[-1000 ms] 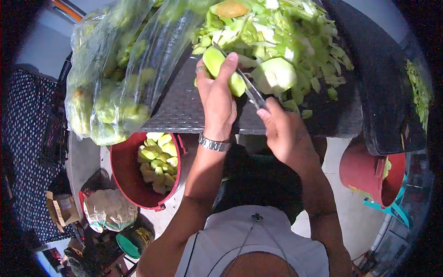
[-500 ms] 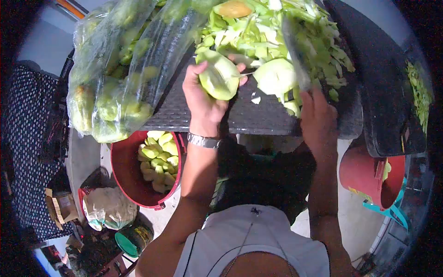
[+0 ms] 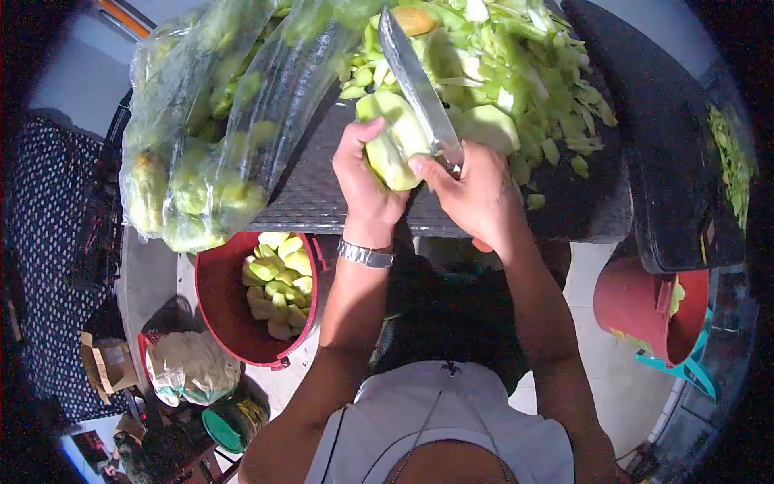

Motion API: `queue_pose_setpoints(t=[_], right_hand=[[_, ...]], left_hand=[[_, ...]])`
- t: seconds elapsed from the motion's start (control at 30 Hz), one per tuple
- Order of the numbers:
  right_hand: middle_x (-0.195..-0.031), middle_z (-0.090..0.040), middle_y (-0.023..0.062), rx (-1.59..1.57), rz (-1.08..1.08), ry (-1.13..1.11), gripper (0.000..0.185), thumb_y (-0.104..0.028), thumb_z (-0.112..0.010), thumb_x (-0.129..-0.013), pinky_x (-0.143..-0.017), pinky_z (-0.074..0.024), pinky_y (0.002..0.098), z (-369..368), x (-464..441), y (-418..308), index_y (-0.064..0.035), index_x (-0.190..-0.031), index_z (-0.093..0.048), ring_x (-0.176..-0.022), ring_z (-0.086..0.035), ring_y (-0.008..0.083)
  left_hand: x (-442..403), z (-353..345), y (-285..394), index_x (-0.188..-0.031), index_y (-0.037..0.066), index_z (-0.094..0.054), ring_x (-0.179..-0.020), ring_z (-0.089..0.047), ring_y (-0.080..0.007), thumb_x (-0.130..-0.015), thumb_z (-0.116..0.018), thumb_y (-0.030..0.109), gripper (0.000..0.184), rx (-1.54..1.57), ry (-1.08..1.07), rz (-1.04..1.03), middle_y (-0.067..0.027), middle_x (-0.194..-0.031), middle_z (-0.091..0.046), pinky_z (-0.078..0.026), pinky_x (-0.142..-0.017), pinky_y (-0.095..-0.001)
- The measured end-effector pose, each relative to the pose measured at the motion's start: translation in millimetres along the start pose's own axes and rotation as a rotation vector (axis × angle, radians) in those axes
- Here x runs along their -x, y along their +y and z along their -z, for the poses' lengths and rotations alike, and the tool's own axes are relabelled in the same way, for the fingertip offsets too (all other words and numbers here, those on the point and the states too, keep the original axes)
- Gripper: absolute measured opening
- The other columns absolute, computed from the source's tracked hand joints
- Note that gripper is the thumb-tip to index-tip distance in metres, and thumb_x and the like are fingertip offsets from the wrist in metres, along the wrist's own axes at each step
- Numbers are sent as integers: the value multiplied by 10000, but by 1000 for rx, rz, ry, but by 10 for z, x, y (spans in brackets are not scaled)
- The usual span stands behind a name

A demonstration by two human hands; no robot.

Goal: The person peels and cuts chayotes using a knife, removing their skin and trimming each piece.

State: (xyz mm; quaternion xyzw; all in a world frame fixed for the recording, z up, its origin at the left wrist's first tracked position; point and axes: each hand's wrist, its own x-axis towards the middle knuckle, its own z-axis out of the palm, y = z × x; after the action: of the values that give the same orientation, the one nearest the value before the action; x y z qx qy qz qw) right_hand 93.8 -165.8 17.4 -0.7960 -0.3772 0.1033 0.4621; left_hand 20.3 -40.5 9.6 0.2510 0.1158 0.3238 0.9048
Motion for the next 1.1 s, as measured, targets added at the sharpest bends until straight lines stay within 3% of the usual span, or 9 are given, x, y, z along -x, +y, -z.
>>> queue_pose_setpoints(t=[0.2, 0.3, 0.47, 0.63, 0.73, 0.87, 0.97, 1.07, 1.1], right_hand=[[-823, -698, 228, 199, 87, 184, 378, -343, -696, -939, -672, -528, 453, 143, -185, -14, 16, -1025, -609, -730, -694, 398], [-741, -646, 164, 94, 14, 92, 360, -341, -601, -1000, -514, -477, 387, 350, -221, 47, -8, -1128, -551, -532, -625, 253], [-657, -563, 86, -269, -352, -245, 276, -287, -505, -1043, -425, -408, 305, 574, 111, -129, -27, -1092, -582, -425, -491, 129], [-629, -560, 62, -31, -54, -249, 250, -259, -476, -1051, -421, -387, 295, 590, 582, 98, -35, -1038, -586, -414, -475, 112], [-597, -546, 44, 4, -114, -252, 240, -247, -469, -1052, -422, -384, 298, 612, 685, 128, -36, -1015, -576, -414, -477, 113], [-736, -653, 233, -96, -400, -332, 198, -194, -520, -1006, -650, -506, 509, 717, 644, -124, 1, -1039, -533, -692, -679, 446], [-776, -655, 269, -39, -392, -337, 214, -208, -519, -1011, -644, -514, 510, 680, 656, -106, 1, -1053, -532, -722, -690, 448], [-565, -540, 35, -190, -339, -251, 236, -260, -466, -1064, -428, -399, 301, 530, 743, 6, -50, -1014, -559, -413, -495, 120], [-562, -537, 38, -152, -299, -261, 233, -249, -460, -1067, -429, -397, 298, 497, 755, 59, -43, -1007, -548, -411, -490, 120]], left_hand=[[-52, 82, 100, -1178, -13, -605, -970, -692, -324, -941, -555, 289, 387, 29, 13, 47, -172, -1068, -688, -563, -899, -469], [-79, 140, 158, -1195, -31, -592, -990, -690, -368, -998, -535, 376, 456, 68, 41, 140, -218, -1091, -687, -563, -881, -570], [-16, 60, 129, -1239, -16, -581, -1000, -693, -311, -976, -597, 269, 389, -72, 89, 24, -165, -1121, -688, -571, -901, -480], [2, 10, 90, -1440, 2, -472, -1096, -654, -230, -970, -561, 203, 519, -94, 26, -74, -116, -1225, -657, -518, -978, -367], [8, -3, 65, -1454, -4, -463, -1099, -650, -227, -955, -548, 176, 537, -127, -3, -91, -112, -1236, -651, -515, -970, -356], [15, -28, 51, -1447, -15, -473, -1087, -651, -222, -945, -542, 162, 537, -160, -20, -113, -110, -1226, -654, -515, -961, -344], [13, -20, 39, -1444, -23, -476, -1089, -649, -216, -950, -535, 165, 532, -191, -17, -134, -111, -1224, -654, -513, -962, -343], [27, -34, 29, -1434, -27, -489, -1092, -647, -213, -958, -537, 169, 517, -171, -30, -112, -110, -1228, -651, -512, -964, -344], [34, -41, 18, -1431, -28, -492, -1094, -647, -213, -961, -536, 169, 511, -181, -20, -114, -110, -1228, -651, -512, -964, -343]])
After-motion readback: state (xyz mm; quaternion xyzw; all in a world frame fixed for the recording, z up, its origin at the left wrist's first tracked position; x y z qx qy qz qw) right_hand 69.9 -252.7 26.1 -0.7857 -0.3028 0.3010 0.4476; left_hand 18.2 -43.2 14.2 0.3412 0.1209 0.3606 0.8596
